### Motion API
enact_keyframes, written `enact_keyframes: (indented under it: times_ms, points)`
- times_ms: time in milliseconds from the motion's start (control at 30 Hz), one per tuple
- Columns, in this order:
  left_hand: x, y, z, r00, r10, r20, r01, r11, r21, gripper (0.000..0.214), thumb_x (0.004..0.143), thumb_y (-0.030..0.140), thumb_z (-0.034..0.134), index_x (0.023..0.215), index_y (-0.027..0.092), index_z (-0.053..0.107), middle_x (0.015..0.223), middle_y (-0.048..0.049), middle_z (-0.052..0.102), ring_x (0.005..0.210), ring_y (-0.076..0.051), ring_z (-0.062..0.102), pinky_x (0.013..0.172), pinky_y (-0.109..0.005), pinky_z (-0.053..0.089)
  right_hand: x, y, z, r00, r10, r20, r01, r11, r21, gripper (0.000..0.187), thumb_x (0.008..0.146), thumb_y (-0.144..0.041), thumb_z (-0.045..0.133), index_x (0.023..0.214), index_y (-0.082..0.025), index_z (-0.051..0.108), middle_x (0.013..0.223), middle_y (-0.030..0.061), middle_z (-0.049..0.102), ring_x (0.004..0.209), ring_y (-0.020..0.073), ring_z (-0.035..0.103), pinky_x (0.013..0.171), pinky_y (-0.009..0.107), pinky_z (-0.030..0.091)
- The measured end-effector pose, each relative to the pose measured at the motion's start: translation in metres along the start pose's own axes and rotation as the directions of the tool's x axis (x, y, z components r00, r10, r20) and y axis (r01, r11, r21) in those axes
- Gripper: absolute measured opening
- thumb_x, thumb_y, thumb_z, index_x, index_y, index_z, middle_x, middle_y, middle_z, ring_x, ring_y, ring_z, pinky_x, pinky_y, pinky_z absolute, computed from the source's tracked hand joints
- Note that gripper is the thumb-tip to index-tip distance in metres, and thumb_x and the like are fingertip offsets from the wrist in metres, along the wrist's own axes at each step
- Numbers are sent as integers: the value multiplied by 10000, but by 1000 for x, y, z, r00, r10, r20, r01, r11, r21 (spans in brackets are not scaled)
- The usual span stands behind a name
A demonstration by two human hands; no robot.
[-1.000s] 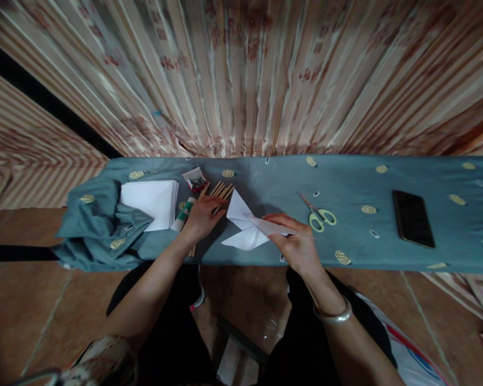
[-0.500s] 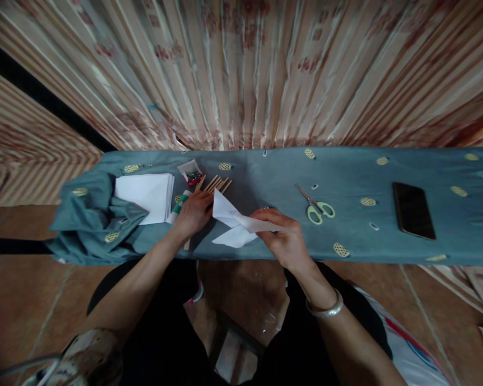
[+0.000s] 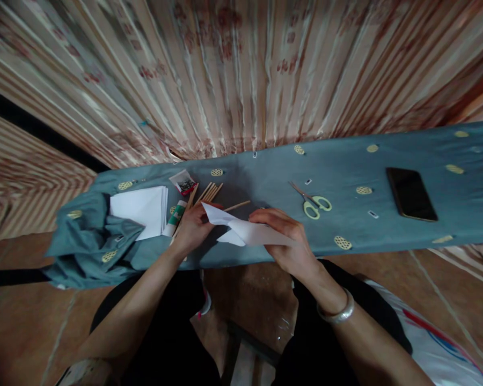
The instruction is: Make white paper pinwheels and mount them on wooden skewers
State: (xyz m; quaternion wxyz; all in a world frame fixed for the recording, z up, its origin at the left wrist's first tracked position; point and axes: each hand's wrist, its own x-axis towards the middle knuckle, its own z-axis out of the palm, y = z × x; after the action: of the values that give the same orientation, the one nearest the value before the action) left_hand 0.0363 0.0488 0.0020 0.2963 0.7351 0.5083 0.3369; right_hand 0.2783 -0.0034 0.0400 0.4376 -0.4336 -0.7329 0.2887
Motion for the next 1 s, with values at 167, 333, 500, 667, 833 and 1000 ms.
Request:
enact_keyframes:
  times_ms: [167, 333, 500, 667, 833, 1000]
  points:
    - [-10, 9, 1, 1000, -1, -14, -2, 981, -193, 153, 841, 190, 610, 930, 181, 734, 958, -64, 704, 902, -188, 671, 803, -300, 541, -2, -2, -5, 997, -72, -3, 72, 996, -55, 261, 848, -219, 579, 1081, -242, 695, 1057, 75, 742, 1000, 247, 690, 896, 411, 525]
    - [-8, 11, 3, 997, 66, -41, -70, 990, -119, 136, 868, 216, 616, 913, 182, 740, 954, -67, 704, 882, -187, 669, 794, -303, 539, -1, 0, -4, 992, -126, 19, 127, 987, -94, 265, 892, -298, 539, 1115, -252, 675, 1070, 78, 738, 987, 254, 688, 863, 417, 515]
    - [1, 7, -5, 989, 134, -64, -129, 989, 72, 198, 889, 158, 559, 971, 164, 739, 987, -78, 703, 941, -185, 664, 852, -308, 532, 2, 6, -3, 988, -151, 38, 154, 981, -119, 268, 902, -297, 549, 1143, -256, 659, 1093, 83, 731, 1015, 255, 681, 878, 418, 503]
    - [3, 15, -13, 972, 70, -226, -85, 995, -56, 193, 878, 260, 596, 971, 180, 746, 957, -64, 677, 740, -135, 639, 651, -246, 532, 1, 4, -3, 981, -193, 18, 194, 974, -119, 290, 925, -350, 540, 1169, -245, 656, 1111, 98, 726, 1027, 265, 681, 872, 431, 505]
    - [-6, 34, 1, 992, -126, 30, 123, 851, -511, 201, 823, 331, 651, 870, 155, 738, 776, -29, 651, 497, -74, 509, 438, -199, 385, 1, -2, -4, 980, -197, -25, 193, 975, -105, 284, 927, -368, 552, 1174, -277, 661, 1108, 84, 730, 1029, 270, 679, 892, 453, 506]
    - [-9, 39, 6, 969, -181, 170, 248, 726, -642, 217, 813, 363, 686, 757, 154, 705, 555, 21, 557, 499, -85, 462, 484, -209, 369, 4, -6, -7, 985, -138, -99, 130, 988, -86, 251, 909, -353, 582, 1118, -274, 696, 1080, 80, 739, 999, 267, 687, 886, 444, 513]
